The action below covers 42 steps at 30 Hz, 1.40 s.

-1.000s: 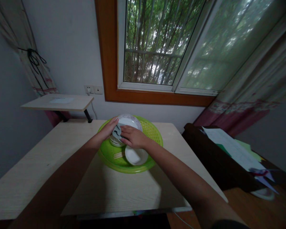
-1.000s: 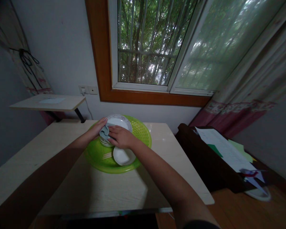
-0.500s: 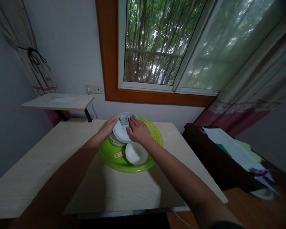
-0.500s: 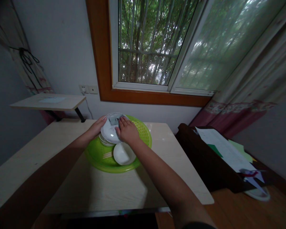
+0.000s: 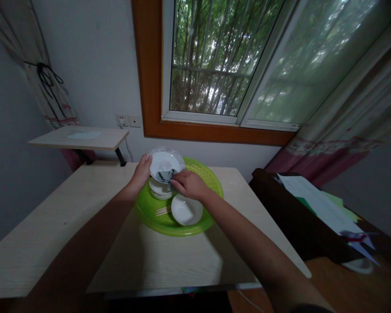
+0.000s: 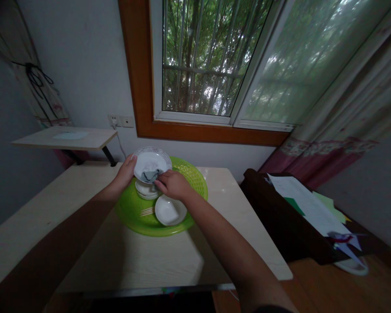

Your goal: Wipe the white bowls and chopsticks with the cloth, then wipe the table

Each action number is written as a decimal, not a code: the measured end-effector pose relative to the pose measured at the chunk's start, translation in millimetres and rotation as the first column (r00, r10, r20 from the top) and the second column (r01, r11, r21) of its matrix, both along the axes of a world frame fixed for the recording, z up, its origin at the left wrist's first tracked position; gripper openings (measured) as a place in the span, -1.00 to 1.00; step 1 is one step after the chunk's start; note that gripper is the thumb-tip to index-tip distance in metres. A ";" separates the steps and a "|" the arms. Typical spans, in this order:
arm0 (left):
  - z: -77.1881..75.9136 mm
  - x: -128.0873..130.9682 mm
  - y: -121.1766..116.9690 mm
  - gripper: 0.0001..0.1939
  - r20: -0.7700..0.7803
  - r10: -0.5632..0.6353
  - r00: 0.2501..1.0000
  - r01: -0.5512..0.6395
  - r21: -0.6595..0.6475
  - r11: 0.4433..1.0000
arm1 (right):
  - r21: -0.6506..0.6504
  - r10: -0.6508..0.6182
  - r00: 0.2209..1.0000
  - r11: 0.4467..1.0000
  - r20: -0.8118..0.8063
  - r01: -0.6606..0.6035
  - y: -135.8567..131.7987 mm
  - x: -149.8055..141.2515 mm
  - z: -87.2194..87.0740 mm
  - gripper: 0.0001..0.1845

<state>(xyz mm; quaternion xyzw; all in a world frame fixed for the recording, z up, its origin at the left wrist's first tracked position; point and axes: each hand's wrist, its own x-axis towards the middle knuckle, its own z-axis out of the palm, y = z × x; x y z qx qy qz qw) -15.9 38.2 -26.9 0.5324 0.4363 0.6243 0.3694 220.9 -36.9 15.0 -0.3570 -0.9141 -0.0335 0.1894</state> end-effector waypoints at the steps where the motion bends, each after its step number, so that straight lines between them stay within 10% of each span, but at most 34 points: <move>1: 0.1 -0.6 -0.4 -0.44 -0.007 0.014 1.000 -0.014 -0.007 1.000 | -0.011 0.066 0.998 0.998 -0.019 -0.066 0.3 -0.2 -1.3 -0.56; 10: -6.7 -1.0 3.6 -0.41 -0.029 0.003 1.000 -0.003 -0.014 1.000 | -0.040 0.297 0.949 0.952 -0.110 -0.303 2.2 -4.0 -8.6 -0.57; 23: -1.5 5.5 3.7 -0.38 0.117 -0.117 0.986 0.122 -0.031 0.992 | 0.116 -0.296 0.953 0.951 0.063 0.288 11.8 4.5 -1.9 -0.58; 34: -0.4 10.4 -2.4 -0.44 0.230 -0.247 0.941 0.269 -0.068 0.961 | 0.181 -0.363 0.930 0.920 0.057 0.348 10.6 1.4 -1.6 -0.53; 42: 1.8 8.4 -3.0 -0.39 0.114 -0.196 0.974 0.203 -0.049 0.978 | -0.011 0.058 0.998 0.998 0.034 -0.057 5.6 1.9 -4.6 -0.47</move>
